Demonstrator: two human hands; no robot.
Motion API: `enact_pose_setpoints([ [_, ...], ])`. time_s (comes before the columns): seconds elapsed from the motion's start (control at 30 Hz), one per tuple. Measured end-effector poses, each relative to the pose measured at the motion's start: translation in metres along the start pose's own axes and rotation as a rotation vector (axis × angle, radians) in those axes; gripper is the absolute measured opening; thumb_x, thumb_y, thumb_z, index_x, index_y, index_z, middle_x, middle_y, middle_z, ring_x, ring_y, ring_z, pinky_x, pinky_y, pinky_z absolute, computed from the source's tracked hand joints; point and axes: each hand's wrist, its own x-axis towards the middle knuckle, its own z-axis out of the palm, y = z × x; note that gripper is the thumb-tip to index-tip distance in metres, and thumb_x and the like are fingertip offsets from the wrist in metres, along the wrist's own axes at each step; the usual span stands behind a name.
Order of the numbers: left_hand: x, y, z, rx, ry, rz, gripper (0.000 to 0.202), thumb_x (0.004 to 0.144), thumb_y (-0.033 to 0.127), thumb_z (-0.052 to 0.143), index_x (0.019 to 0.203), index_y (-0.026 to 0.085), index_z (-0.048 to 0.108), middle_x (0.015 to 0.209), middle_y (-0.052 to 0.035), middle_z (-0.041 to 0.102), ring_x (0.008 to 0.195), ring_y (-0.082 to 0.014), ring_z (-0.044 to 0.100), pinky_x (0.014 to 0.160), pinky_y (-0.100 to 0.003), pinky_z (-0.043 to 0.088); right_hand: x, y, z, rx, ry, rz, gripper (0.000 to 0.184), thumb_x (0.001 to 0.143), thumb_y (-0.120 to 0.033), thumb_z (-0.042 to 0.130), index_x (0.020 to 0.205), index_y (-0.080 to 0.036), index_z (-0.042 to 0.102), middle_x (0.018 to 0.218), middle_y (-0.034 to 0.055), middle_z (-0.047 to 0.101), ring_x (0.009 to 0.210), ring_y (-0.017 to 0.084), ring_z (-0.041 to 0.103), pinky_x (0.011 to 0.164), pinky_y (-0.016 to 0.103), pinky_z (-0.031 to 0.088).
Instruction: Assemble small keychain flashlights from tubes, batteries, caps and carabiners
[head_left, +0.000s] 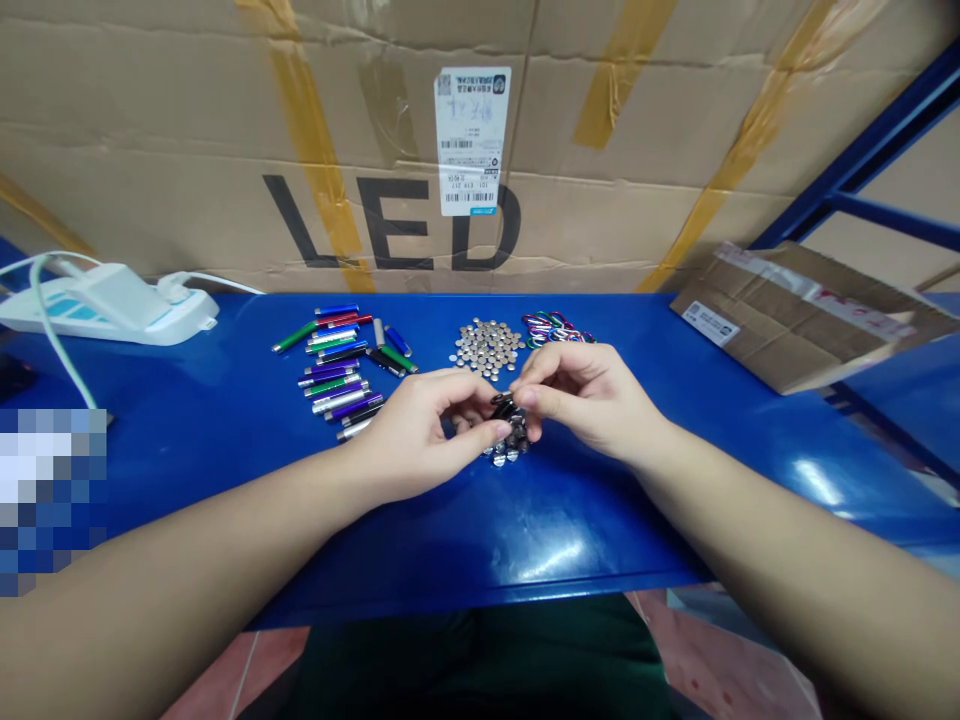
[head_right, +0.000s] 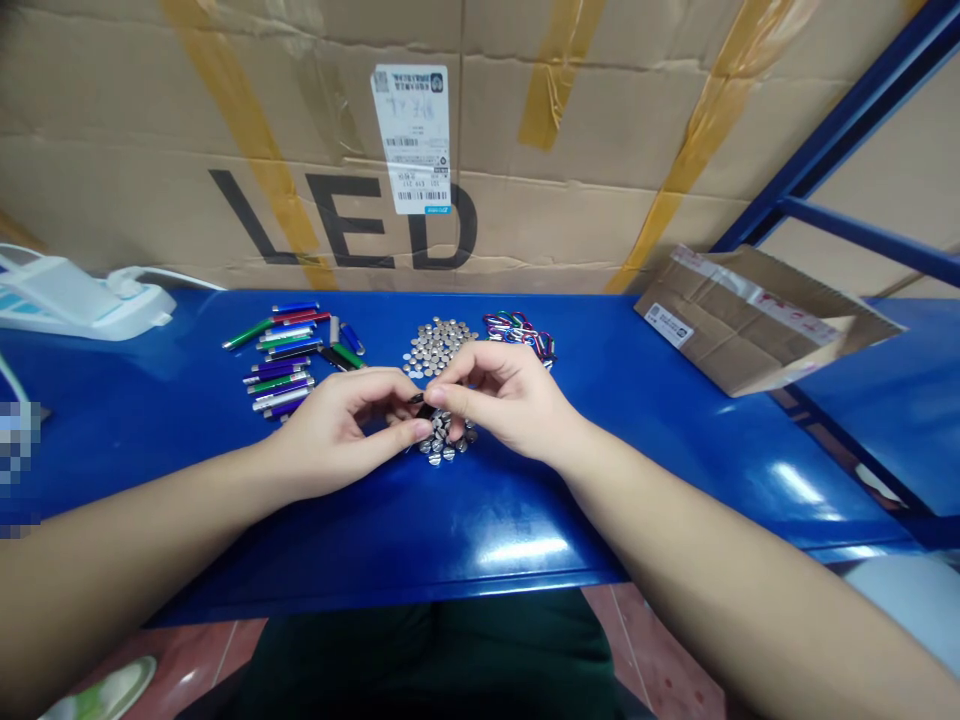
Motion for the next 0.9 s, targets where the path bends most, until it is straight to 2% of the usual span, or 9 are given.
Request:
enact_pose_setpoints([
  [0.07, 0.000, 0.000, 0.000, -0.003, 0.006, -0.023, 0.016, 0.090, 0.031, 0.075, 0.090, 0.016, 0.071, 0.081, -0.0027, 0.070, 0.068, -0.0138, 0.067, 0.062, -0.025, 0.054, 0.001, 0.002, -0.001, 0.004, 0.017, -0.007, 0.033, 0.080, -0.041, 0.093, 0.080, -0.017, 0.070, 0.067, -0.0009, 0.072, 0.048, 0.012, 0.068, 0.046, 0.022, 0.057],
  [0.17, 0.001, -0.002, -0.001, -0.026, 0.051, -0.064, 0.021, 0.089, 0.034, 0.076, 0.097, 0.015, 0.072, 0.084, -0.0042, 0.072, 0.073, -0.0151, 0.068, 0.067, -0.028, 0.058, 0.004, 0.005, -0.005, 0.033, 0.134, 0.005, 0.033, 0.086, -0.046, 0.088, 0.092, -0.019, 0.071, 0.065, -0.0032, 0.069, 0.048, 0.010, 0.065, 0.048, 0.021, 0.057],
  [0.27, 0.002, -0.005, -0.001, -0.062, 0.081, -0.107, 0.026, 0.088, 0.037, 0.077, 0.101, 0.014, 0.071, 0.085, -0.0049, 0.071, 0.076, -0.0163, 0.068, 0.070, -0.030, 0.060, 0.008, 0.005, -0.013, 0.020, 0.189, 0.063, 0.041, 0.083, -0.050, 0.089, 0.102, -0.019, 0.069, 0.070, -0.0025, 0.070, 0.055, 0.011, 0.066, 0.056, 0.026, 0.061],
  [0.33, 0.002, -0.007, -0.002, -0.083, 0.095, -0.117, 0.029, 0.088, 0.036, 0.077, 0.106, 0.014, 0.071, 0.088, -0.0054, 0.071, 0.077, -0.0162, 0.068, 0.070, -0.030, 0.060, 0.010, 0.004, -0.022, -0.095, 0.188, 0.066, 0.041, 0.084, -0.051, 0.087, 0.101, -0.020, 0.066, 0.074, -0.0008, 0.071, 0.061, 0.014, 0.069, 0.063, 0.029, 0.062],
  [0.43, 0.002, -0.010, -0.003, -0.110, 0.112, -0.127, 0.036, 0.090, 0.034, 0.075, 0.120, 0.016, 0.068, 0.094, -0.0053, 0.070, 0.075, -0.0149, 0.069, 0.070, -0.029, 0.060, 0.011, 0.001, -0.040, -0.488, 0.209, -0.025, 0.030, 0.088, -0.044, 0.081, 0.094, -0.021, 0.063, 0.077, 0.0015, 0.072, 0.069, 0.016, 0.069, 0.068, 0.031, 0.057],
  [0.53, 0.003, -0.013, -0.005, -0.102, 0.103, -0.139, 0.039, 0.092, 0.031, 0.073, 0.128, 0.019, 0.065, 0.096, -0.0041, 0.067, 0.072, -0.0136, 0.070, 0.068, -0.028, 0.061, 0.011, -0.002, -0.058, -0.819, 0.132, -0.048, 0.021, 0.090, -0.038, 0.076, 0.088, -0.021, 0.064, 0.082, 0.0036, 0.073, 0.074, 0.019, 0.065, 0.067, 0.031, 0.051],
  [0.77, 0.004, -0.018, -0.007, -0.107, 0.102, -0.163, 0.032, 0.097, 0.028, 0.067, 0.128, 0.021, 0.063, 0.101, -0.0038, 0.064, 0.072, -0.0135, 0.072, 0.064, -0.026, 0.061, 0.012, -0.011, -0.081, -1.070, 0.119, 0.032, 0.016, 0.085, -0.036, 0.073, 0.079, -0.021, 0.068, 0.074, 0.0032, 0.071, 0.065, 0.018, 0.061, 0.064, 0.032, 0.046],
  [0.9, 0.004, -0.023, -0.007, -0.147, 0.104, -0.176, 0.033, 0.099, 0.028, 0.066, 0.131, 0.021, 0.060, 0.106, -0.0048, 0.063, 0.076, -0.0149, 0.076, 0.066, -0.026, 0.063, 0.012, -0.013, -0.088, -1.113, 0.102, 0.111, 0.013, 0.082, -0.033, 0.071, 0.078, -0.022, 0.066, 0.069, 0.0014, 0.069, 0.062, 0.017, 0.061, 0.060, 0.030, 0.045],
])
